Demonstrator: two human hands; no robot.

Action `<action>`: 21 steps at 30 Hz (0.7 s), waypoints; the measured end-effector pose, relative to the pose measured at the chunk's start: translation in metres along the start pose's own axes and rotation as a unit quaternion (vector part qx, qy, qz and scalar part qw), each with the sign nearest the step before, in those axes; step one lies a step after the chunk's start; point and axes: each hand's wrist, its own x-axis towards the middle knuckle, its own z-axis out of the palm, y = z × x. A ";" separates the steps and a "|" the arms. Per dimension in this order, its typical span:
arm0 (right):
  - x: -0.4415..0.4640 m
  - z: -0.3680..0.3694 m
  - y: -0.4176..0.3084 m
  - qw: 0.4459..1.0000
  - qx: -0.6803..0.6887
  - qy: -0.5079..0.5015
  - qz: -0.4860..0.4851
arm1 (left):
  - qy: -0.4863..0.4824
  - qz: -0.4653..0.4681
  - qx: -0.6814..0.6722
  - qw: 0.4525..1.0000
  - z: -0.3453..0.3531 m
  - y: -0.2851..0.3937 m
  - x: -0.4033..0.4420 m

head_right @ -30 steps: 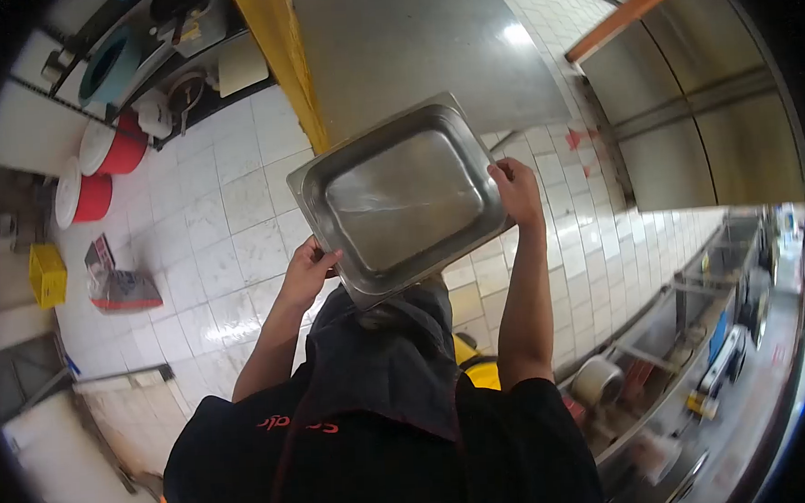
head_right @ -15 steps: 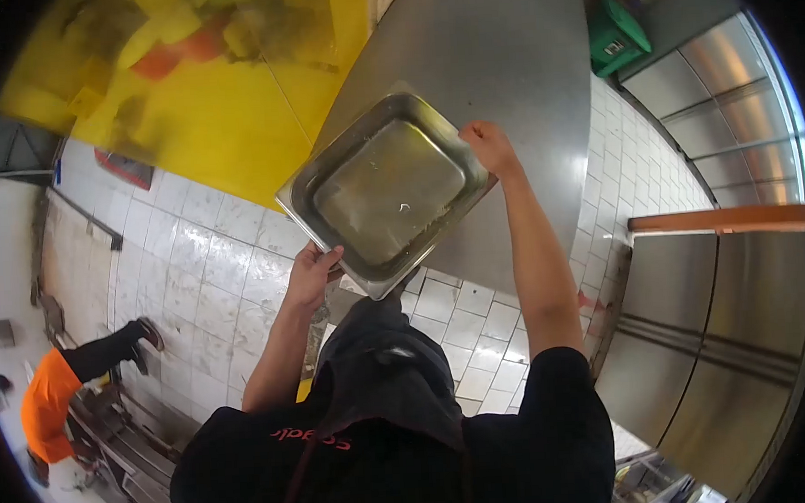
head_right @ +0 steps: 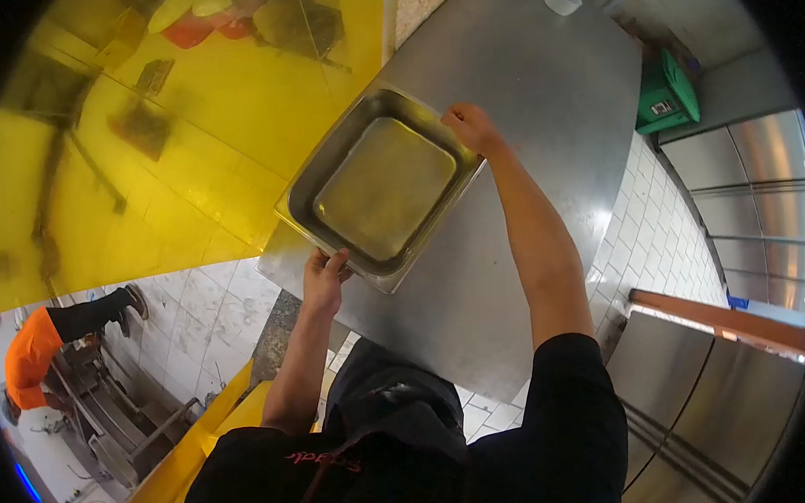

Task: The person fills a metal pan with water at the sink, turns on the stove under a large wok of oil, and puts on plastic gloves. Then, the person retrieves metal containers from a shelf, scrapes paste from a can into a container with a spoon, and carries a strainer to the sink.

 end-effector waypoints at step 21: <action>-0.356 -0.016 0.116 0.886 0.087 0.437 0.132 | 0.134 0.159 0.094 0.974 0.024 -0.020 0.036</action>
